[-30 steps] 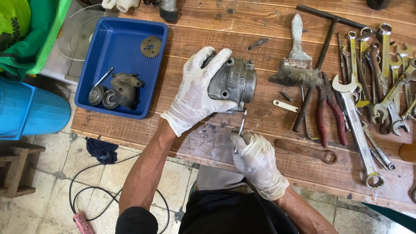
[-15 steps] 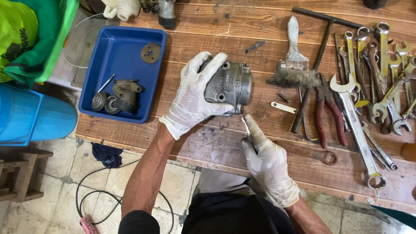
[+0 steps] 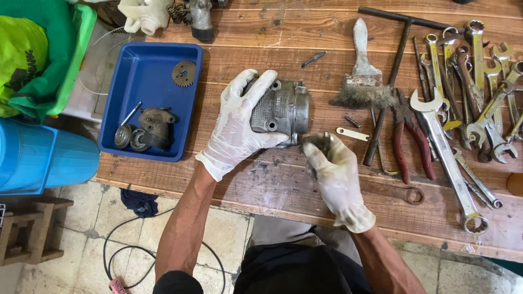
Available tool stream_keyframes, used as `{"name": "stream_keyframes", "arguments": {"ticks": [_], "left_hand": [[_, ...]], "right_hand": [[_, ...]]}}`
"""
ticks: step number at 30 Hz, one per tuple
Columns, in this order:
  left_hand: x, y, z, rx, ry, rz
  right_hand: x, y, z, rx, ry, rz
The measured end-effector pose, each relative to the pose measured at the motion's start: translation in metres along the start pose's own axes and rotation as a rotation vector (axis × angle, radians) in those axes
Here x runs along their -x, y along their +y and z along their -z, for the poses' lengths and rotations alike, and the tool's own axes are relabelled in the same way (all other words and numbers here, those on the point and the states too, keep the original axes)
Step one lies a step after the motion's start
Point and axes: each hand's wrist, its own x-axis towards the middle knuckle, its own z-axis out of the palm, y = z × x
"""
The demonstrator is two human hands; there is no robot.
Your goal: Inspecting and cleaning a motorcycle engine cylinder head on a workbench.
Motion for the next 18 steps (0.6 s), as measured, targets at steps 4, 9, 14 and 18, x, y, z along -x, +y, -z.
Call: {"name": "stream_keyframes", "arguments": {"ticks": [4,9,14,18], "left_hand": [[0.0,0.005,0.003,0.019,-0.015,0.024],[-0.001,0.003,0.002,0.013,-0.008,0.003],[-0.002,0.003,0.002,-0.001,-0.004,0.003],[-0.002,0.003,0.003,-0.013,-0.016,-0.006]], "right_hand": [[-0.016,0.011,-0.016,-0.064,0.112,0.044],[-0.015,0.006,-0.014,0.238,0.08,0.218],[-0.016,0.021,-0.017,0.185,0.127,0.249],[-0.011,0.007,-0.007,0.044,0.013,0.049]]}}
